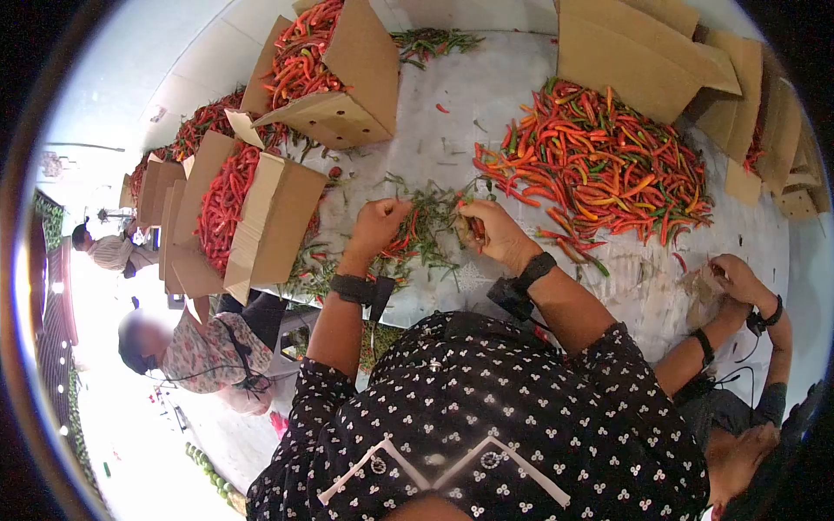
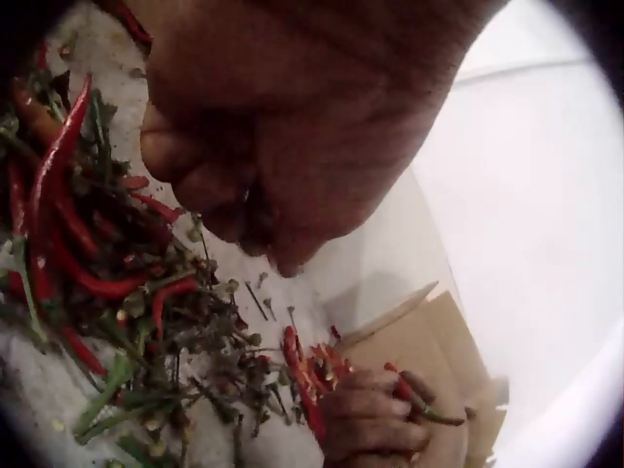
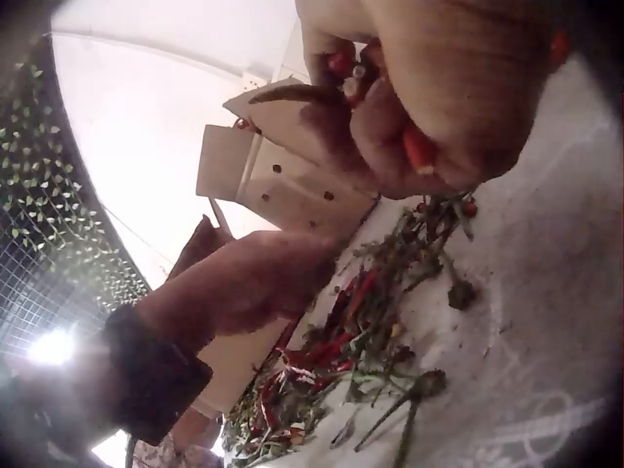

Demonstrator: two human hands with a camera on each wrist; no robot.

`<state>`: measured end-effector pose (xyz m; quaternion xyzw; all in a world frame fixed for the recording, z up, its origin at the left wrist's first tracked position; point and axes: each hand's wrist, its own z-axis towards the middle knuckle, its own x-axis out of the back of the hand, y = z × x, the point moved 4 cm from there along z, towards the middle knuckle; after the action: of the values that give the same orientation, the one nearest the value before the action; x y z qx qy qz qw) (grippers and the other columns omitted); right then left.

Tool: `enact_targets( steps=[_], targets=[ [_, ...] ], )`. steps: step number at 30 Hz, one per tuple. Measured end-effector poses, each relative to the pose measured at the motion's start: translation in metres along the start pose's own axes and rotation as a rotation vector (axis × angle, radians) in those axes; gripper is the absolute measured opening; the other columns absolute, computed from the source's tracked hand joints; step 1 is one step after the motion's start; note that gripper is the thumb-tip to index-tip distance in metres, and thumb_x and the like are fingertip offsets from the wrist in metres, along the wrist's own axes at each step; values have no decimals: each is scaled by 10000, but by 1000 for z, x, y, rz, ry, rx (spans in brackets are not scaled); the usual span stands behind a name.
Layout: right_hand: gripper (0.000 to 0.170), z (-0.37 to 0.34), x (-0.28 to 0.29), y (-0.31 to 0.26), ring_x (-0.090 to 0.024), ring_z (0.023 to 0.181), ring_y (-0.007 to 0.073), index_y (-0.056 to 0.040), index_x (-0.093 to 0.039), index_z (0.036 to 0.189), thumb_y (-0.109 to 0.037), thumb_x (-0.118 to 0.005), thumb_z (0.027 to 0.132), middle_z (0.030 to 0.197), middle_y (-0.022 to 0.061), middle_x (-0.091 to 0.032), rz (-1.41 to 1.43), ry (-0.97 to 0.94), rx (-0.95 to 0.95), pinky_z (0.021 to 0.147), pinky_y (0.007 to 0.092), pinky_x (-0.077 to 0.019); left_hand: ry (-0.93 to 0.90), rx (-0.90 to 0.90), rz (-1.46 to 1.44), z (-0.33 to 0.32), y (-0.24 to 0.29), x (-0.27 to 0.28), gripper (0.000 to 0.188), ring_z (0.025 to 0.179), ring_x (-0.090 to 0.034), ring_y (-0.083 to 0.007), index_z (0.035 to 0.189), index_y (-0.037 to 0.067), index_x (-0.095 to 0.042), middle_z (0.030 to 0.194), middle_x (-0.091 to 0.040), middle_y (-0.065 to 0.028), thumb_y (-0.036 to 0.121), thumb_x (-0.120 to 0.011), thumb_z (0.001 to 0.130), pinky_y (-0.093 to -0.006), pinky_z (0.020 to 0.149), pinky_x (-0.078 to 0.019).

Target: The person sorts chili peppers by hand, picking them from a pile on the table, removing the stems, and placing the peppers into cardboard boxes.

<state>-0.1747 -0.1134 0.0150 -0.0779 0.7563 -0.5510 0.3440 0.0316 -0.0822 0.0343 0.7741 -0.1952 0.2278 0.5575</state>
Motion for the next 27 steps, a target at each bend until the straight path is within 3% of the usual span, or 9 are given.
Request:
enact_targets(
  steps=[1,2,5,8,15,21,23,26,27],
  targets=[
    [93,-4,-3,5,-432,440,85,-67,-550,805,-160,-543,800,588,-5,-483,390,106,-318,371,194,-297,30,-106,223,0,4,-4,209,540,-513,-225,776,40,-522,582,-456,-74,246,-547,786,-344,481,-394],
    [93,-5,-4,4,-432,440,85,-67,-550,805,-160,-543,800,588,-5,-483,391,109,-316,371,194,-297,61,-212,444,-1,7,-10,212,590,-547,-304,828,29,-536,645,-505,-111,229,-563,765,-384,533,-429],
    [91,-4,-5,2,-513,495,88,-85,-547,796,-175,-547,809,619,-1,-524,331,103,-298,356,178,-300,176,-257,603,-6,21,-21,202,751,-545,-373,845,41,-543,803,-530,-166,197,-570,718,-446,641,-448],
    [83,-4,-6,6,-566,552,94,-95,-542,791,-173,-567,805,654,9,-555,251,92,-316,343,166,-297,117,-181,646,-2,21,-28,189,812,-542,-352,835,28,-522,881,-521,-160,145,-565,694,-448,680,-449],
    [114,-2,-5,17,-481,505,67,-121,-507,802,-155,-613,775,649,-27,-509,284,104,-332,370,176,-282,65,-206,711,-3,14,-32,167,806,-566,-326,813,46,-527,953,-533,-132,114,-585,673,-427,676,-471],
    [119,-5,-12,13,-457,495,64,-120,-505,787,-150,-619,768,633,-32,-497,210,140,-377,375,189,-274,54,-356,471,-6,18,-30,169,734,-589,-281,811,19,-520,809,-586,-151,106,-592,685,-393,618,-464],
    [118,-6,-15,12,-455,494,65,-118,-506,784,-152,-618,768,629,-33,-495,186,142,-385,380,193,-277,119,-135,-30,-15,33,-16,188,578,-554,-234,790,-14,-537,620,-569,-101,157,-590,732,-349,552,-430],
    [112,-4,-18,13,-455,494,64,-109,-518,799,-155,-616,768,633,-31,-500,131,145,-381,385,201,-285,50,-55,-326,-7,12,-17,211,539,-456,-92,766,-14,-544,577,-510,-1,186,-607,756,-271,487,-366],
    [118,-2,-21,12,-456,498,58,-104,-525,816,-161,-618,771,645,-30,-506,129,131,-363,383,191,-282,52,-54,-326,-9,14,-16,211,539,-456,-92,766,-14,-544,577,-510,-1,186,-607,756,-271,487,-366]
  ],
)
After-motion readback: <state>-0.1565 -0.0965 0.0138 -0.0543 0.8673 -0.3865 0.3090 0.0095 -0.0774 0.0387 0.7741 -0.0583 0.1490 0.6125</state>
